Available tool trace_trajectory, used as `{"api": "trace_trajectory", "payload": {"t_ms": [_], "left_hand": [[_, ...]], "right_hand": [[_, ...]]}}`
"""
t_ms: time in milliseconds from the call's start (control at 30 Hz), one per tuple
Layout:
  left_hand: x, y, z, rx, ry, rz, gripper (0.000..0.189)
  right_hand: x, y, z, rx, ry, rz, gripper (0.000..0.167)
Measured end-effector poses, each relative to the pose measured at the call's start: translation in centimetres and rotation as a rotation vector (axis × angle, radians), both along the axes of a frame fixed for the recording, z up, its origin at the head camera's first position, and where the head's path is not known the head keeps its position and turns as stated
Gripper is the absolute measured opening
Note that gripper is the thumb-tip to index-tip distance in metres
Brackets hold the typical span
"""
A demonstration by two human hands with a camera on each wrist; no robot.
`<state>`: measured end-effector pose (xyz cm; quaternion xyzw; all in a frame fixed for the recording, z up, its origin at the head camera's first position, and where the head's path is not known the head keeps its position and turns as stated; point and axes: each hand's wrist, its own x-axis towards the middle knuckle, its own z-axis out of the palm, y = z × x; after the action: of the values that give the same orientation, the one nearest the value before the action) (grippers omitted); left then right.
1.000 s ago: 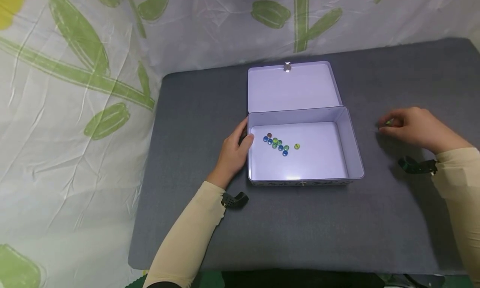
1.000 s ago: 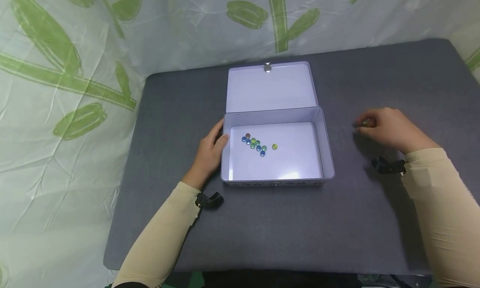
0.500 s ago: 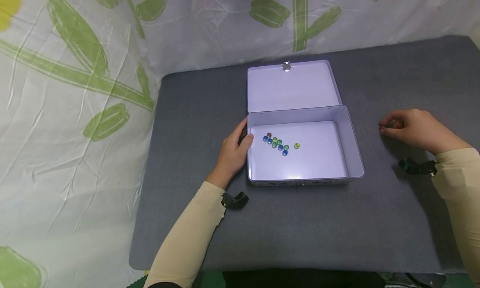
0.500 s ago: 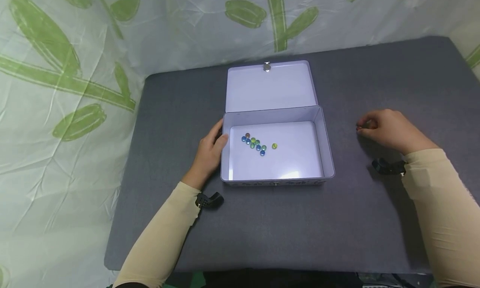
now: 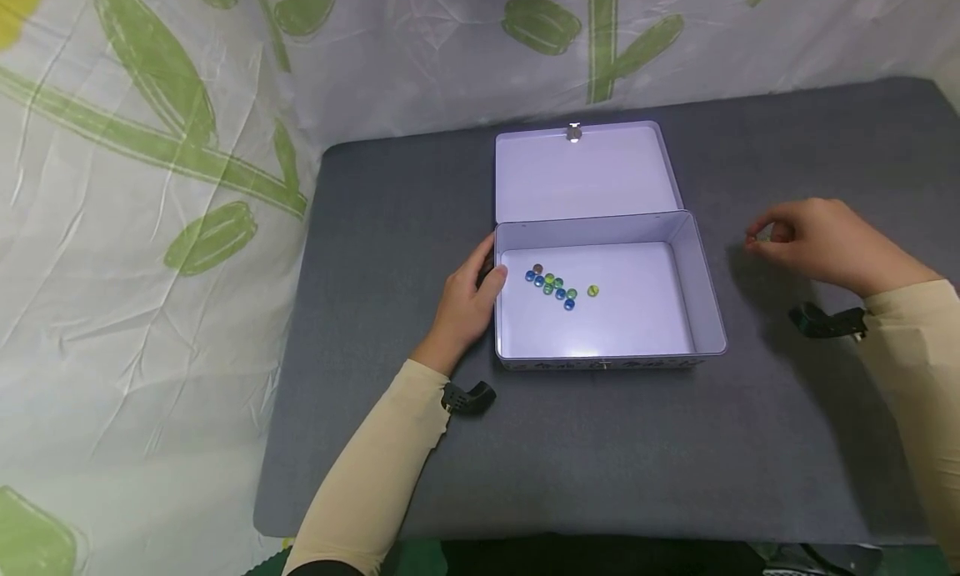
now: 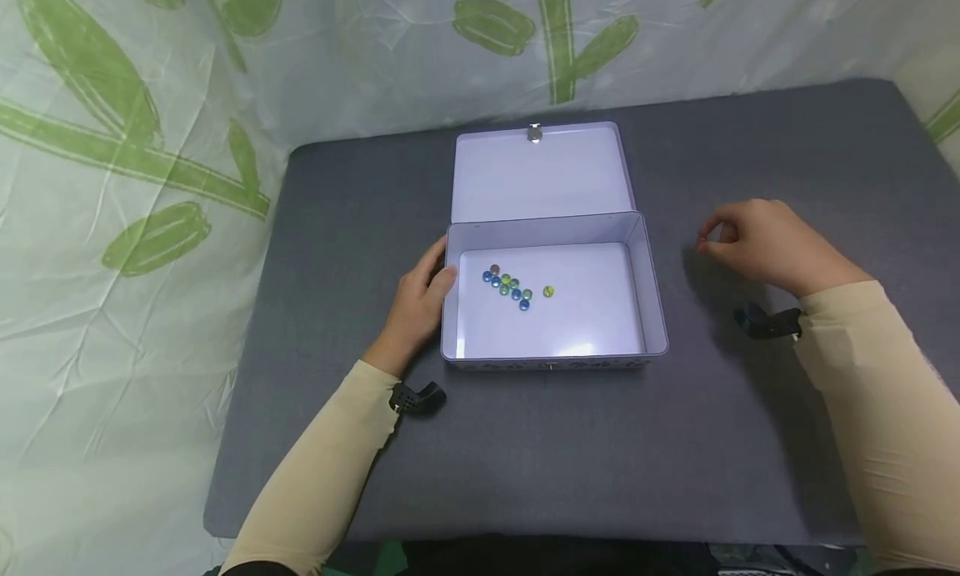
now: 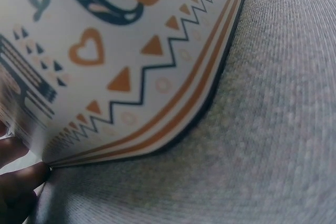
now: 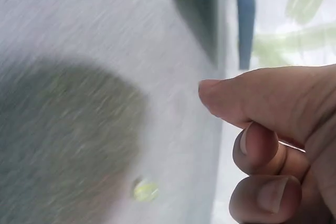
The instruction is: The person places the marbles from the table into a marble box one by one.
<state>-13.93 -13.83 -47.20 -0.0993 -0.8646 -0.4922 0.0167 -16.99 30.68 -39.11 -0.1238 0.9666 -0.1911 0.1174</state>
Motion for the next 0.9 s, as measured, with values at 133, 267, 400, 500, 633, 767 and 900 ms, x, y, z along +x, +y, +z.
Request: {"api": "trace_trajectory", "payload": {"t_ms": [133, 267, 400, 500, 633, 767, 900], "left_hand": [[0.0, -0.1, 0.2, -0.009, -0.003, -0.001, 0.066], [0.0, -0.1, 0.2, -0.009, -0.010, -0.002, 0.066], [0.0, -0.2, 0.2, -0.008, -0.012, -0.003, 0.066], [0.0, -0.2, 0.1, -0.004, -0.010, -0.003, 0.067], [-0.1, -0.3, 0.0, 0.005, -0.007, -0.006, 0.066], [-0.2, -0.3, -0.1, 0.008, -0.003, -0.013, 0.066], [-0.2, -0.2, -0.1, 0.009, 0.004, -0.012, 0.066]], "right_hand": [[-0.1, -1.8, 1.3, -0.005, 0.015, 0.041, 0.025], [-0.2, -3.6, 2.6, -0.022, 0.049, 0.080, 0.022], [-0.1, -5.1, 3.9, -0.030, 0.094, 0.127, 0.017], [-0.2, -6.3, 4.8, -0.031, 0.107, 0.162, 0.015], [-0.4, -7.9, 5.5, -0.031, 0.103, 0.191, 0.013], [-0.9, -9.4, 5.7, -0.035, 0.089, 0.204, 0.012], [-1.3, -10.9, 5.6, -0.045, 0.070, 0.221, 0.012]]}}
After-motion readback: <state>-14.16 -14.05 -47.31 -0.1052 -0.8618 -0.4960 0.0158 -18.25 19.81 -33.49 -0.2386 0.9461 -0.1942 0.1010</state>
